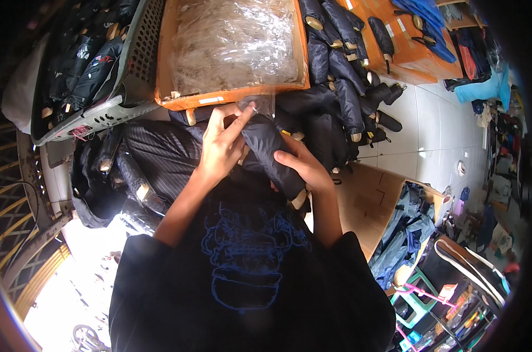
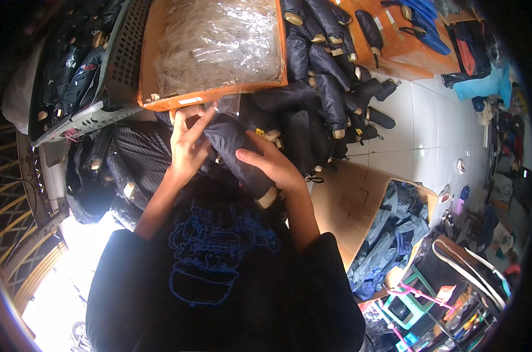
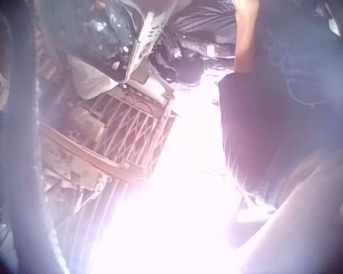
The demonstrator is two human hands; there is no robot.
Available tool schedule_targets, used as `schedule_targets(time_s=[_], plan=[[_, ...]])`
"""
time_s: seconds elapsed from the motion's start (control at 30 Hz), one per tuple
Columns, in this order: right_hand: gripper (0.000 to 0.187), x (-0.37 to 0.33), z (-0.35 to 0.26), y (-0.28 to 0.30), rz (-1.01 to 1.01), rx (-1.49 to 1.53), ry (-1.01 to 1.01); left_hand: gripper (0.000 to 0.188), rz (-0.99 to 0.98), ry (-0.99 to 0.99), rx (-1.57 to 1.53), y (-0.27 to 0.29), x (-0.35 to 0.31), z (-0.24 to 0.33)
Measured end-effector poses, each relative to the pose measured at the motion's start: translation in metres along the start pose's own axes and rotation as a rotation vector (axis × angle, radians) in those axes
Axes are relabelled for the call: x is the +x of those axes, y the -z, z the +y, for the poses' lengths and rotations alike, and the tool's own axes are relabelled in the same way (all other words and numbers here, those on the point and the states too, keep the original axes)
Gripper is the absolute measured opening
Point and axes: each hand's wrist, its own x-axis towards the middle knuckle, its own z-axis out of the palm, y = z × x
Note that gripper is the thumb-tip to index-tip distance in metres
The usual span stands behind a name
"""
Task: The person repeatedly picks up black fabric items, places them into clear plastic bags, and sets the packaged items aside. The process is repeated for several items in a cluttered workspace.
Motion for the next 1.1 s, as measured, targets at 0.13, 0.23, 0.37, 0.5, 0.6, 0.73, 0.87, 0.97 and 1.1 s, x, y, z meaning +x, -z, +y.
schedule_targets(time_s=[0.13,0.23,0.37,0.5,0.6,0.73,0.87,0.97,1.1], plan=[[0.062,0.000,0.000,-0.006,0.141,-0.190,0.177,0.062,0.025,0.010,0.017,-0.002,-0.002,0.012],[0.066,0.001,0.006,-0.010,0.214,-0.287,0.409,0.058,0.069,-0.038,0.069,-0.004,-0.002,0.021],[0.068,0.001,0.008,-0.017,0.263,-0.425,0.566,0.052,0.145,-0.098,0.061,-0.007,-0.005,0.026],[0.066,0.001,0.014,-0.022,0.286,-0.176,0.494,0.042,0.105,-0.258,-0.016,-0.001,0.000,0.027],[0.064,0.002,0.015,-0.025,0.321,-0.163,0.567,0.030,0.118,-0.166,-0.209,0.002,-0.005,0.032],[0.064,0.001,0.015,-0.028,0.351,-0.430,0.588,0.059,0.337,0.718,-1.285,-0.012,0.010,0.027],[0.061,0.014,0.018,-0.040,0.429,-0.397,0.588,0.048,0.088,0.806,-1.210,-0.011,0.025,0.038],[0.056,0.011,0.019,-0.044,0.428,-0.161,0.416,0.043,0.234,0.832,-1.260,-0.009,0.031,0.038],[0.051,0.000,0.018,-0.026,0.156,-0.343,0.264,0.049,0.283,0.787,-1.259,-0.008,0.028,0.039]])
